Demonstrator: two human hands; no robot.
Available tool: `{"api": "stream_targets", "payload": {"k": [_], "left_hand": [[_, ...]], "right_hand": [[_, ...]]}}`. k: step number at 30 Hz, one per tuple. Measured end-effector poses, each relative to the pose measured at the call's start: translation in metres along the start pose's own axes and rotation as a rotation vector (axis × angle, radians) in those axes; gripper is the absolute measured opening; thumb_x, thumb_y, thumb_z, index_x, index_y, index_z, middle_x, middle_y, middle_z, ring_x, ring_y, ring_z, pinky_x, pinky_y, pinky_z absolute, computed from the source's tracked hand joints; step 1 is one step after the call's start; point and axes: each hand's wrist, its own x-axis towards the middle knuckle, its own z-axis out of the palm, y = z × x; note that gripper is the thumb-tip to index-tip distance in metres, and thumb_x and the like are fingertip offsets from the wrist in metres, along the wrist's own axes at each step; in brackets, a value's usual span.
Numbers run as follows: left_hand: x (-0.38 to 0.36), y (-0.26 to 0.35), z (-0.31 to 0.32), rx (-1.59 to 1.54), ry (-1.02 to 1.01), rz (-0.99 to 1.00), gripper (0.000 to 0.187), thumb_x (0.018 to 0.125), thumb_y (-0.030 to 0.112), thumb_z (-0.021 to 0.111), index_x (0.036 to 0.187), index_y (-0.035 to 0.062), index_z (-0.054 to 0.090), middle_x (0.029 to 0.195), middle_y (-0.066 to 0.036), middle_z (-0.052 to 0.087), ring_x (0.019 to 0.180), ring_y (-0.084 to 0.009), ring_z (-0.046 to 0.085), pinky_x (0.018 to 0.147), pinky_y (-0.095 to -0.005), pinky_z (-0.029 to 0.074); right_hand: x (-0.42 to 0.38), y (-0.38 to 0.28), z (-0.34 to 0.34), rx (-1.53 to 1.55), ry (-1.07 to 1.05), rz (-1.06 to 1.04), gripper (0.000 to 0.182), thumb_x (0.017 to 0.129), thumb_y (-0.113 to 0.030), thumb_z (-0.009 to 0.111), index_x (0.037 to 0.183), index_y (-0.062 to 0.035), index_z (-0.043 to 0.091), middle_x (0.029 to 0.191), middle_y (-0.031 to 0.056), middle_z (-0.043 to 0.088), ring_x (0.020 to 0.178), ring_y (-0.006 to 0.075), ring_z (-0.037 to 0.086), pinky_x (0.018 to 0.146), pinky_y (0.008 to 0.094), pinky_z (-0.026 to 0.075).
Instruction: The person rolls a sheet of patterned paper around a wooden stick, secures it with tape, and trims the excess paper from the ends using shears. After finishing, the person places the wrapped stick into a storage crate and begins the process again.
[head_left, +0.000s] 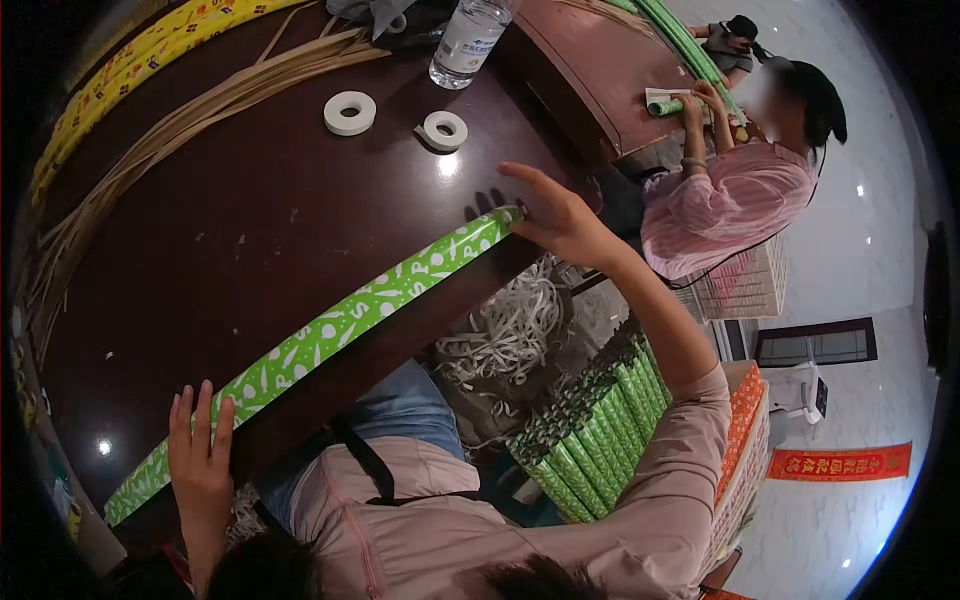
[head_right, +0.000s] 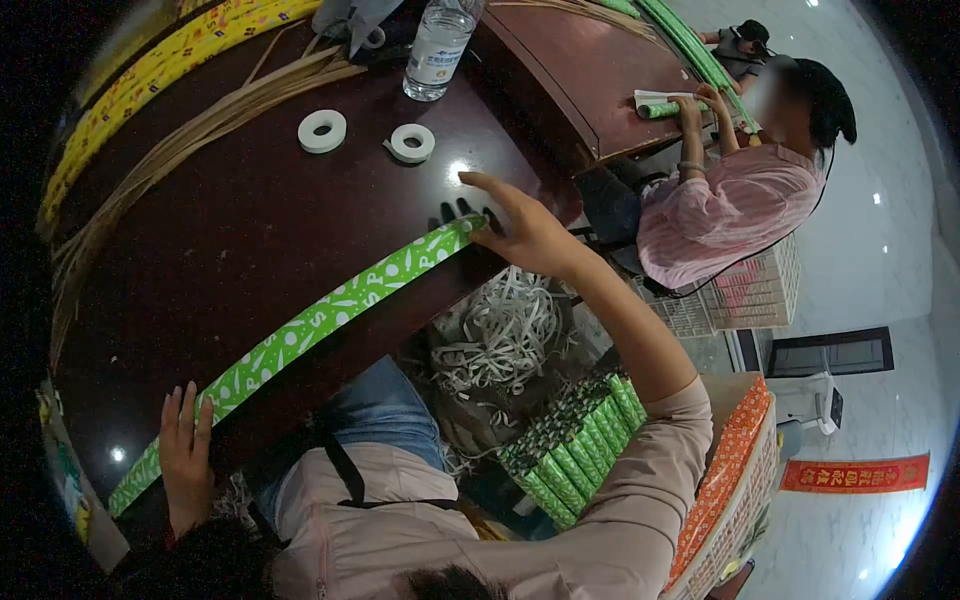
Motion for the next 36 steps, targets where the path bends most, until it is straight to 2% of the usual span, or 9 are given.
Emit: {"api": "stream_targets", "payload": {"k": [2,5,6,9,17,19,25,30,36], "left_hand": [[0.001,0.0,-0.003,0.013,-0.013,0.003,0.045,0.09,-0.004,0.055,0.133,0.007,0.055,0.141,-0.016,0.049,0.129,-0.0405,0.046,0.104,-0.0557,0.043],[0.002,-0.001,-0.002,0.02,-0.018,0.007,0.047,0.089,-0.006,0.054,0.133,0.0078,0.055,0.142,-0.016,0.048,0.13,-0.04,0.046,0.104,-0.0556,0.043],[0.001,-0.001,0.0,0.016,-0.007,0.006,0.048,0.088,-0.008,0.054,0.134,0.0083,0.054,0.142,-0.015,0.048,0.131,-0.0399,0.045,0.104,-0.0555,0.043],[-0.001,-0.006,0.003,0.044,-0.011,0.023,0.051,0.087,-0.011,0.053,0.134,0.0091,0.055,0.144,-0.014,0.047,0.132,-0.0398,0.044,0.104,-0.0549,0.044],[0.006,-0.002,-0.006,0.002,-0.027,-0.011,0.057,0.082,-0.013,0.053,0.133,0.0122,0.056,0.146,-0.012,0.045,0.134,-0.0397,0.042,0.104,-0.0537,0.044],[0.008,-0.002,-0.007,0.008,-0.031,-0.008,0.058,0.081,-0.013,0.053,0.133,0.0127,0.056,0.146,-0.012,0.045,0.134,-0.0395,0.042,0.104,-0.0538,0.044],[0.009,-0.004,-0.006,0.021,0.01,0.002,0.056,0.081,-0.012,0.055,0.13,0.0144,0.06,0.146,-0.011,0.045,0.134,-0.0401,0.042,0.104,-0.0533,0.044],[0.011,-0.006,-0.007,-0.015,-0.008,-0.008,0.061,0.079,-0.011,0.057,0.132,0.0199,0.058,0.146,-0.01,0.045,0.132,-0.0399,0.044,0.103,-0.0511,0.045],[0.011,-0.005,-0.011,-0.014,-0.057,-0.018,0.059,0.082,-0.009,0.057,0.133,0.0204,0.057,0.147,-0.009,0.044,0.132,-0.0398,0.043,0.103,-0.0506,0.046]], "right_hand": [[0.009,0.002,-0.003,-0.197,-0.16,-0.243,0.066,0.091,-0.025,0.063,0.149,-0.0142,0.032,0.149,0.014,0.04,0.138,0.0319,0.038,0.114,0.0457,0.03],[0.019,0.004,-0.004,-0.503,-0.356,-0.539,0.065,0.091,-0.029,0.062,0.149,-0.0236,0.034,0.152,0.0047,0.037,0.137,0.0288,0.039,0.115,0.0461,0.03],[0.024,0.015,-0.001,-0.501,-0.377,-0.613,0.065,0.088,-0.03,0.063,0.147,-0.0339,0.036,0.154,-0.0003,0.034,0.137,0.0253,0.04,0.116,0.0455,0.029],[0.037,0.033,-0.007,-0.538,-0.389,-0.749,0.065,0.088,-0.028,0.063,0.146,-0.0377,0.036,0.155,0.0002,0.034,0.138,0.0245,0.039,0.116,0.0459,0.029],[0.047,0.045,-0.006,-0.639,-0.377,-0.818,0.064,0.085,-0.035,0.062,0.143,-0.0464,0.038,0.156,0.0019,0.032,0.14,0.0248,0.037,0.116,0.0472,0.027],[0.052,0.043,-0.009,-0.721,-0.411,-0.849,0.074,0.086,-0.041,0.06,0.147,-0.0514,0.02,0.159,-0.004,0.021,0.141,0.0235,0.032,0.119,0.0455,0.025],[0.061,0.034,-0.019,-0.718,-0.451,-0.921,0.067,0.09,-0.035,0.056,0.147,-0.0495,0.024,0.157,-0.0003,0.026,0.142,0.025,0.032,0.118,0.0471,0.024],[0.061,0.026,-0.023,-0.723,-0.51,-1.022,0.06,0.092,-0.026,0.056,0.147,-0.0375,0.033,0.154,0.0064,0.035,0.139,0.0267,0.038,0.116,0.0478,0.027],[0.058,0.0,0.012,-0.39,-0.425,-0.709,0.062,0.089,-0.032,0.063,0.145,-0.0352,0.038,0.153,0.0049,0.036,0.138,0.0242,0.039,0.115,0.0452,0.031]]}}
